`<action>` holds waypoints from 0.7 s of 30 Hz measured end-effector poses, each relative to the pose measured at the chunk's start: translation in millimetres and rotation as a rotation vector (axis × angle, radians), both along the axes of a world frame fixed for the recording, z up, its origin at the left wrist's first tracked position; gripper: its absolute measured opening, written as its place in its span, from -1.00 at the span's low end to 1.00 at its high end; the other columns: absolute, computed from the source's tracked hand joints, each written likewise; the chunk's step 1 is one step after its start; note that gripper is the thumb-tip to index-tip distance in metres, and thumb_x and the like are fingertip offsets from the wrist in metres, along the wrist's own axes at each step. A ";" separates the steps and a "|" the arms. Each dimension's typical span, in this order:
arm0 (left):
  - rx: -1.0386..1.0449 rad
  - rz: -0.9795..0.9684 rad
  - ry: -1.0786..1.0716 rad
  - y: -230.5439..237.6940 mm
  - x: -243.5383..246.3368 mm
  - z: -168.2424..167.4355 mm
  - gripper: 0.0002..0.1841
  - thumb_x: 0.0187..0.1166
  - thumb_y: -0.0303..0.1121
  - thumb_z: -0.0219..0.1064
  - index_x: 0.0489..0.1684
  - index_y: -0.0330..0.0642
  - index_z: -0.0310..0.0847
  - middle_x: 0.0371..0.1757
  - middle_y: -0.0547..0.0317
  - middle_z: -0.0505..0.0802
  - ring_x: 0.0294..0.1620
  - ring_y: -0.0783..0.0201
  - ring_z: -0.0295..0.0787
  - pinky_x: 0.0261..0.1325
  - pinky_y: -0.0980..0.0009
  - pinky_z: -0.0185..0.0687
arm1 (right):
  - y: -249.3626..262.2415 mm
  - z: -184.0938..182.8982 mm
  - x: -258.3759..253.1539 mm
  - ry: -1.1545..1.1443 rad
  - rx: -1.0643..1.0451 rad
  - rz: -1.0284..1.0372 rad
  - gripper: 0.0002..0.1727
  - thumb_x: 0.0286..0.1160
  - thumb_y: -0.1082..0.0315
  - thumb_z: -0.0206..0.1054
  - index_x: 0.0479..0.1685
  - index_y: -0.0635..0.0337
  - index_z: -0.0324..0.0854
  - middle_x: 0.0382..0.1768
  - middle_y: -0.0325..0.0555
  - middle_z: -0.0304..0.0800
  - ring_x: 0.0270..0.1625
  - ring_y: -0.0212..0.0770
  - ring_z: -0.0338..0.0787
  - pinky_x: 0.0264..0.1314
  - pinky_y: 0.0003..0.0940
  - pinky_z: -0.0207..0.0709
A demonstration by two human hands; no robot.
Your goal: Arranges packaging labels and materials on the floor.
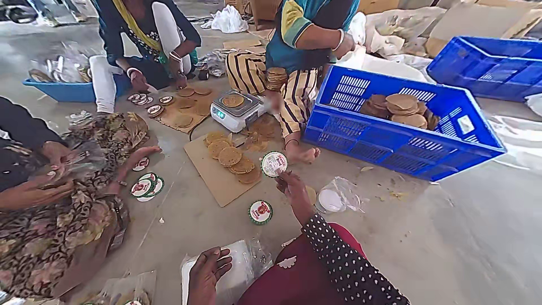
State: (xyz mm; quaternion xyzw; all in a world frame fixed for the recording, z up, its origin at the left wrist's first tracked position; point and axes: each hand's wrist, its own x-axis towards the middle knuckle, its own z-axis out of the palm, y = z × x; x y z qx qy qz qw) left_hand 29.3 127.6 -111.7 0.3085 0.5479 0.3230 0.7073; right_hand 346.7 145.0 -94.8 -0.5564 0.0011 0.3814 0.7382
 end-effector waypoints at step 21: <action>-0.020 0.005 0.019 1.4 0.8 -0.8 -0.82 0.81 -0.47 0.07 0.08 -0.41 0.53 -0.19 -0.13 0.91 -0.32 0.08 0.93 -0.24 0.25 0.88 | -5.4 -3.3 -0.3 -0.055 0.040 0.104 -0.83 0.58 0.30 0.44 -0.04 0.17 0.63 -0.25 -0.17 0.80 -0.28 -0.31 0.80 -0.18 -0.38 0.72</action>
